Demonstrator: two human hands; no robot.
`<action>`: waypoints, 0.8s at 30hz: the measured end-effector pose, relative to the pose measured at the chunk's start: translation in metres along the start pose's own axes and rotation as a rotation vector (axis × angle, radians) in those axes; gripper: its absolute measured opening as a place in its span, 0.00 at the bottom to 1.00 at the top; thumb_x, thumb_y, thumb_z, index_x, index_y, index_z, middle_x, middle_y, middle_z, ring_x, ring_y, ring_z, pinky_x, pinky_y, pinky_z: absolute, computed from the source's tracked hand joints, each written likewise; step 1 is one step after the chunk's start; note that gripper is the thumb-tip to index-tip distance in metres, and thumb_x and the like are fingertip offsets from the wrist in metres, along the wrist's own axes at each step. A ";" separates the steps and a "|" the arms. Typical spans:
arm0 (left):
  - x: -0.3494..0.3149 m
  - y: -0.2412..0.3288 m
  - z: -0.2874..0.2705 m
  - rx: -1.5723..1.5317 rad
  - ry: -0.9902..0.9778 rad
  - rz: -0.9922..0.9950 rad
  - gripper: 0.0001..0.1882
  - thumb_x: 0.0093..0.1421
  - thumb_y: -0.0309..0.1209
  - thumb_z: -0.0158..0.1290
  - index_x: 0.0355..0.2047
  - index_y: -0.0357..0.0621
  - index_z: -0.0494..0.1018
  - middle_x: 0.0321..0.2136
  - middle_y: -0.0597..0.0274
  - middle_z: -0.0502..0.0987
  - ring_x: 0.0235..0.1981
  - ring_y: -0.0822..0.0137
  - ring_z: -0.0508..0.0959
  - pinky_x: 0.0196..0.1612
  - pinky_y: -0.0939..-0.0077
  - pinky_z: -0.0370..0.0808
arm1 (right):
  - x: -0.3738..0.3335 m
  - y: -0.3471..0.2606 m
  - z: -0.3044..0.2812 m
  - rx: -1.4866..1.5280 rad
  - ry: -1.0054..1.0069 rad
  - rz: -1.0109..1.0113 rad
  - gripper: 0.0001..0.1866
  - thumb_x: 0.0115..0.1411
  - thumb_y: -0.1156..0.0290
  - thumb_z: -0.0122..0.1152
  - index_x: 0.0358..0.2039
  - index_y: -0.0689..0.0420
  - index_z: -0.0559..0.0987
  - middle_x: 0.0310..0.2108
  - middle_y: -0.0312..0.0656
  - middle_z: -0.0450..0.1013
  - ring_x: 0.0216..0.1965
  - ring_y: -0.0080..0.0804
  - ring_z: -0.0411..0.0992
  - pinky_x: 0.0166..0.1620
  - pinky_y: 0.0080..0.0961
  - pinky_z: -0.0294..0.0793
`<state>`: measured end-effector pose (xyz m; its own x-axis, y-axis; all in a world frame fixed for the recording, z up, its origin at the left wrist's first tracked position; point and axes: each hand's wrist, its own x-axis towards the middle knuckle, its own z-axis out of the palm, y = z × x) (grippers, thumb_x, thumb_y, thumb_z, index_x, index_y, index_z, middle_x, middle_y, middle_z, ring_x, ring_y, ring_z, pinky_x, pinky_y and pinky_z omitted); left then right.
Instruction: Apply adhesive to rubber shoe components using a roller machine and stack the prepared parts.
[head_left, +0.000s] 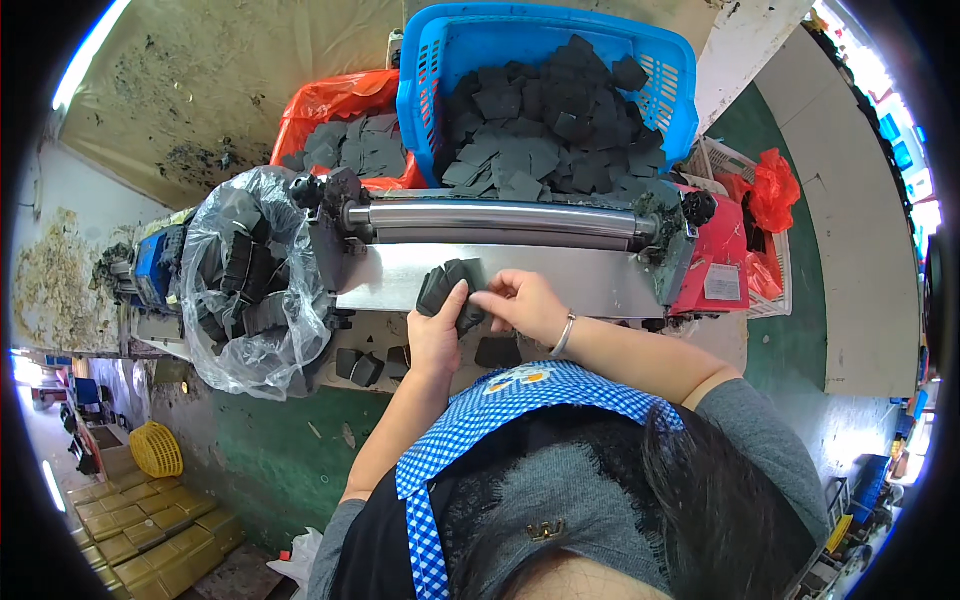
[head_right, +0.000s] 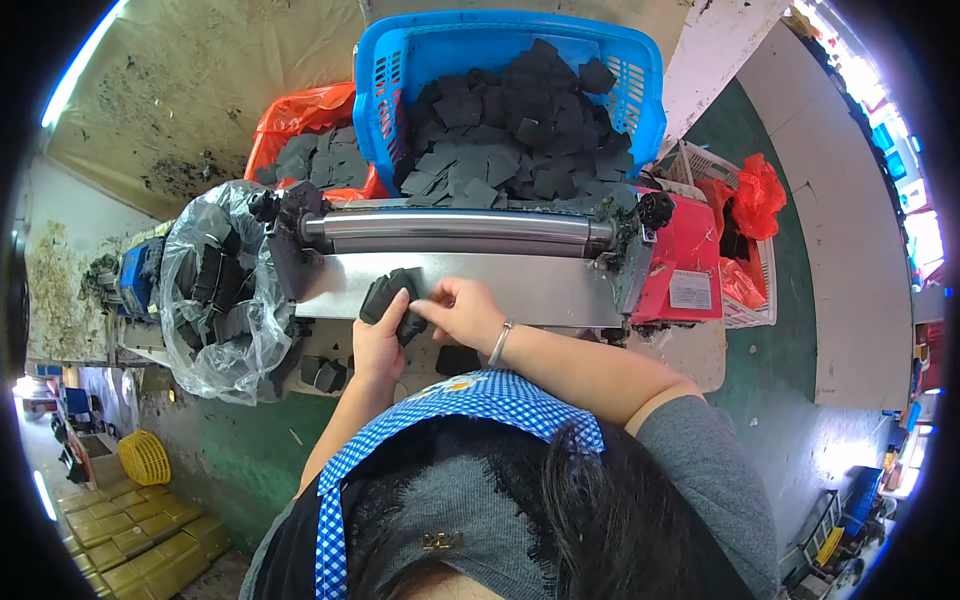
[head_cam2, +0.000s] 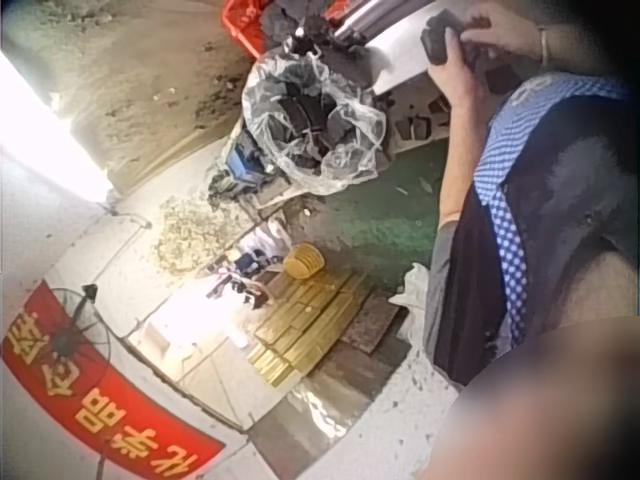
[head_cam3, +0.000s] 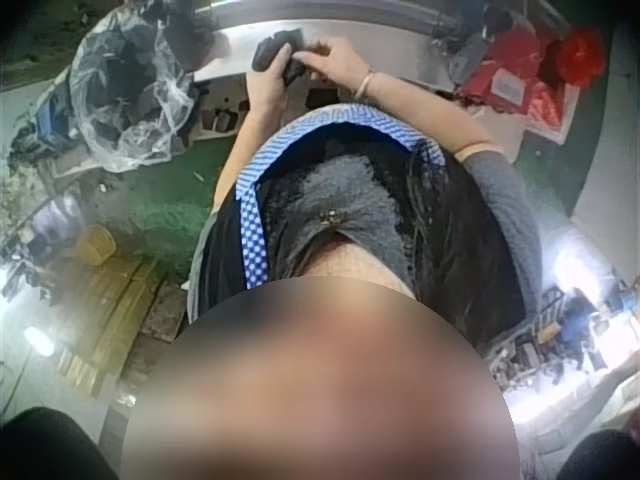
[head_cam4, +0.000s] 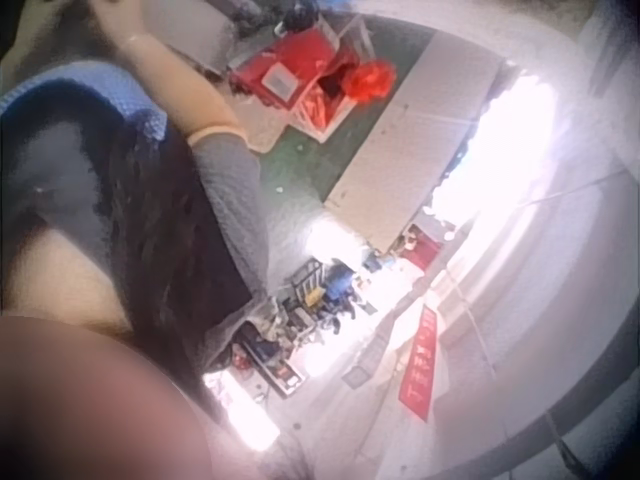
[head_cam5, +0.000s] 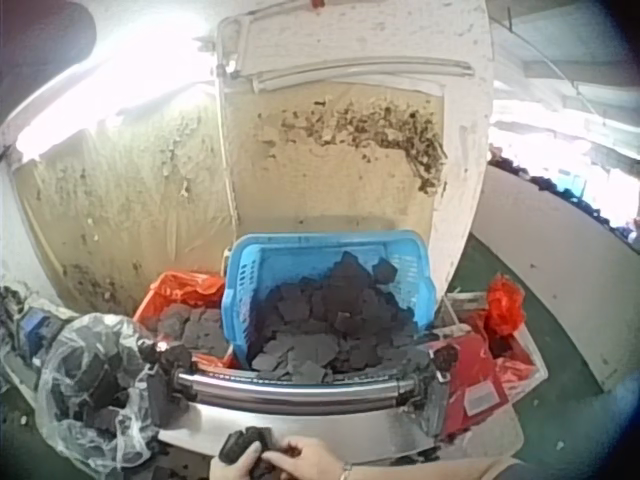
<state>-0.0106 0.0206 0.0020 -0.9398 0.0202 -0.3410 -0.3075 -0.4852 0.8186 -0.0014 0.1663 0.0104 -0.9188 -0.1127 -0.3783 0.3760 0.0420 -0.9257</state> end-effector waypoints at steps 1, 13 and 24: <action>-0.001 0.002 0.001 -0.018 0.017 -0.004 0.10 0.56 0.25 0.56 0.36 0.31 0.72 0.30 0.56 0.77 0.27 0.66 0.78 0.31 0.74 0.76 | 0.005 0.005 -0.005 0.046 0.009 0.027 0.13 0.58 0.63 0.58 0.25 0.60 0.72 0.20 0.37 0.71 0.17 0.20 0.70 0.19 0.18 0.69; -0.003 0.002 0.001 0.020 -0.071 -0.085 0.12 0.60 0.30 0.51 0.39 0.33 0.72 0.32 0.56 0.77 0.32 0.68 0.77 0.37 0.77 0.74 | -0.001 -0.001 0.004 0.037 0.058 -0.103 0.12 0.50 0.67 0.67 0.29 0.61 0.75 0.23 0.37 0.74 0.21 0.20 0.72 0.25 0.16 0.72; -0.007 0.008 -0.002 -0.099 -0.129 -0.182 0.10 0.56 0.23 0.54 0.38 0.33 0.71 0.34 0.56 0.76 0.34 0.67 0.77 0.39 0.74 0.75 | -0.010 -0.004 -0.002 0.006 0.060 -0.189 0.12 0.50 0.69 0.67 0.33 0.61 0.78 0.25 0.37 0.75 0.27 0.20 0.72 0.31 0.16 0.71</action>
<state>-0.0064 0.0146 0.0104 -0.8835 0.2236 -0.4116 -0.4633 -0.5463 0.6978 0.0059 0.1695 0.0181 -0.9787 -0.0582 -0.1970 0.1962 0.0195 -0.9804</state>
